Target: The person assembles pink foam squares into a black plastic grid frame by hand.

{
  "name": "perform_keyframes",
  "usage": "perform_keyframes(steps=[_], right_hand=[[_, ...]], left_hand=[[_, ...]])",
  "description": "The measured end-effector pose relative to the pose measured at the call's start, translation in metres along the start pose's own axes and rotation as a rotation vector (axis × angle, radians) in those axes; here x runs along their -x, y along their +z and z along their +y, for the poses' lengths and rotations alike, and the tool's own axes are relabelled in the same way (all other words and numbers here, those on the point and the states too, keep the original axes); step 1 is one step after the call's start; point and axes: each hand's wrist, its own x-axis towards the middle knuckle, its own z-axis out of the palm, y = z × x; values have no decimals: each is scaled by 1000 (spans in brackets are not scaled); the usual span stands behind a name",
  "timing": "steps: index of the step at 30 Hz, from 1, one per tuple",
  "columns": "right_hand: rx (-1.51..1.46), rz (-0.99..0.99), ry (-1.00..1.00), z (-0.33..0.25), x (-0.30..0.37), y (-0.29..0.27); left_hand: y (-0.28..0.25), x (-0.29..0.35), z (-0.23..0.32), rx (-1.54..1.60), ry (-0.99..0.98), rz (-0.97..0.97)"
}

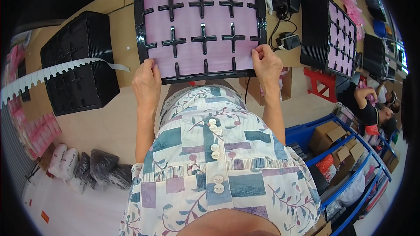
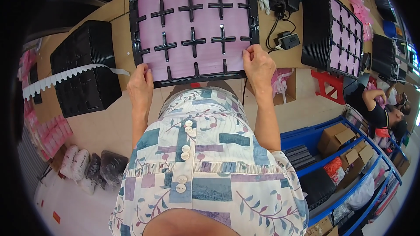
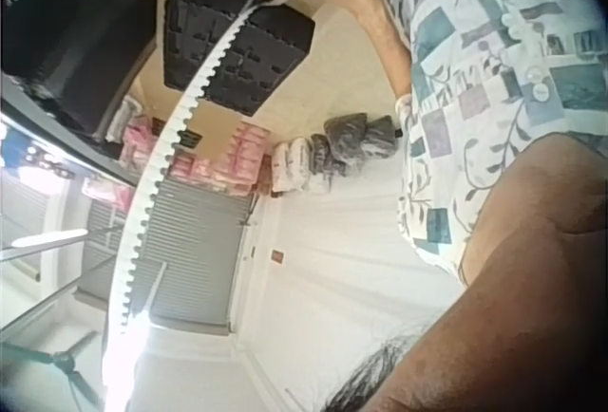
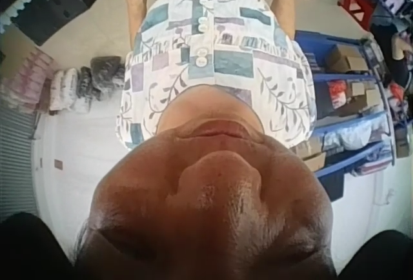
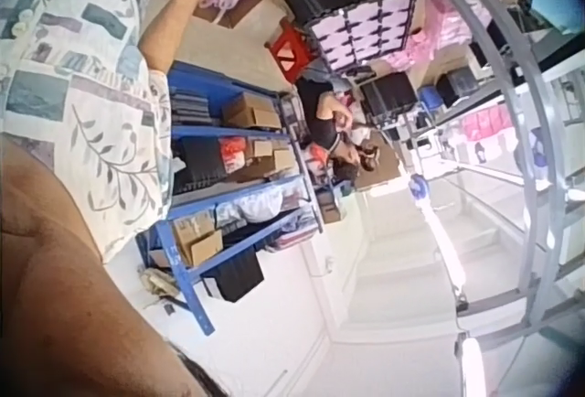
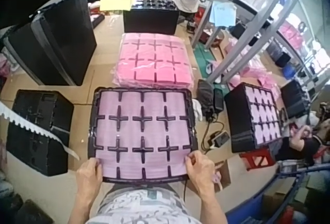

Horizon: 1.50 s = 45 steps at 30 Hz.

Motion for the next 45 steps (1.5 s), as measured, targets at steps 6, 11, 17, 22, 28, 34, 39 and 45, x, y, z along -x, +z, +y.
perform_keyframes(steps=[6,11,17,22,28,34,39,45], right_hand=[[-21,3,-15,4,2,-1],[-22,8,-30,4,-1,0],[43,33,-79,-3,2,-5],[110,56,-206,3,4,-9],[84,-147,-450,10,11,-23],[104,-21,-533,-10,-28,-24],[170,80,-756,-33,-133,21],[354,20,-761,-9,-155,42]], left_hand=[[4,0,-1,-4,35,23],[4,-2,1,-7,15,12],[2,0,3,-36,39,42],[1,1,7,-101,118,133],[-1,-4,6,150,266,-119],[-6,-50,25,83,321,-52],[38,-134,21,4,565,176],[45,-151,3,-118,566,134]])
